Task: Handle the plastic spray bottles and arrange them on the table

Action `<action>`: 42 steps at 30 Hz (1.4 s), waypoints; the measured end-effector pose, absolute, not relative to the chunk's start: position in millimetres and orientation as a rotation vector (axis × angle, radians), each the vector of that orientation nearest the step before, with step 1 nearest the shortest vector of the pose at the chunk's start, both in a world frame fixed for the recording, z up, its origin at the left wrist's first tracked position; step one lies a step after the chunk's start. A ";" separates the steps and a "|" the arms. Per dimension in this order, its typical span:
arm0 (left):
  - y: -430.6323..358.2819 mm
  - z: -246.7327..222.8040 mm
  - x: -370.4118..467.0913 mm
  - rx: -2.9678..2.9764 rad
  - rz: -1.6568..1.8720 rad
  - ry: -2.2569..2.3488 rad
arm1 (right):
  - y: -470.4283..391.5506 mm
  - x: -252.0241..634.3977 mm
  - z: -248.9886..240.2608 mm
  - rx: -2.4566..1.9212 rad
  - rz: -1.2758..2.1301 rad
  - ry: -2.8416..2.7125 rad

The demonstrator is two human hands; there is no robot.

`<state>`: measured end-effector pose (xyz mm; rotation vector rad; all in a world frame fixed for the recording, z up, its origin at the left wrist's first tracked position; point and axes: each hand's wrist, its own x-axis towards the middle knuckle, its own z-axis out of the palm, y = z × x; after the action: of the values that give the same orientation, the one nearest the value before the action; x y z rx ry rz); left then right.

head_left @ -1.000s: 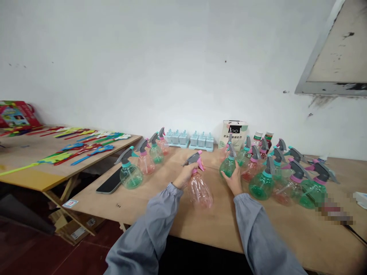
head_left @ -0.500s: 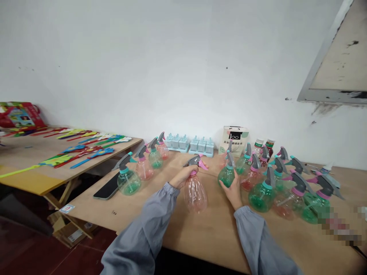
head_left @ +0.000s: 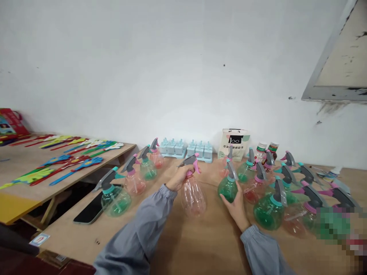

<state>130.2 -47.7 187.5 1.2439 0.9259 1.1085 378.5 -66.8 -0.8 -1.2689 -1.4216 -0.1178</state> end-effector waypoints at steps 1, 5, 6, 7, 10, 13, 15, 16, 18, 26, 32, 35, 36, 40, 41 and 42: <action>-41.4 186.0 128.2 1.261 1.105 0.946 | -67.2 378.5 -1.5 -1.275 -0.116 -1.424; -11.6 174.6 113.4 1.471 1.248 1.074 | -67.5 377.1 -4.4 -1.288 -0.135 -1.413; -4.0 171.0 108.4 1.534 1.289 1.111 | -67.6 376.7 -5.5 -1.288 -0.134 -1.408; 3.1 167.3 103.3 1.595 1.322 1.140 | -67.9 376.4 -6.7 -1.288 -0.131 -1.404; 18.2 156.1 89.8 1.688 1.415 1.236 | -68.9 376.2 -9.8 -1.285 -0.106 -1.403; 23.6 144.2 82.7 1.675 1.458 1.323 | -69.2 376.2 -10.4 -1.280 -0.100 -1.400; 23.9 136.4 81.9 1.659 1.449 1.366 | -68.9 375.8 -9.1 -1.281 -0.097 -1.399; 23.8 132.9 82.3 1.653 1.447 1.389 | -68.7 375.5 -8.1 -1.280 -0.095 -1.398; 23.6 127.7 83.9 1.636 1.459 1.442 | -68.9 374.9 -5.9 -1.271 -0.086 -1.401; 9.0 111.5 70.1 1.723 1.529 1.529 | -71.3 373.4 -1.4 -1.250 -0.073 -1.407; -25.4 66.5 57.3 1.800 1.425 1.739 | -67.9 373.8 -5.4 -1.228 -0.068 -1.404; -22.0 59.2 56.7 1.824 1.356 1.839 | -67.6 373.0 -7.2 -1.226 -0.041 -1.407; -15.7 60.7 55.8 1.807 1.341 1.909 | -68.0 372.5 -7.9 -1.226 -0.034 -1.408; 26.3 75.5 50.2 1.703 1.332 2.062 | -71.2 368.9 -12.7 -1.217 -0.017 -1.398; 38.6 79.2 49.3 1.697 1.332 2.050 | -72.1 367.7 -14.3 -1.213 -0.018 -1.401; 50.6 82.4 48.9 1.689 1.322 2.044 | -73.1 366.5 -15.9 -1.210 -0.021 -1.406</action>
<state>48.9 50.6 82.4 1.6892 2.0436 1.3224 366.5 -73.1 -15.9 -1.2095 -1.4057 -0.0211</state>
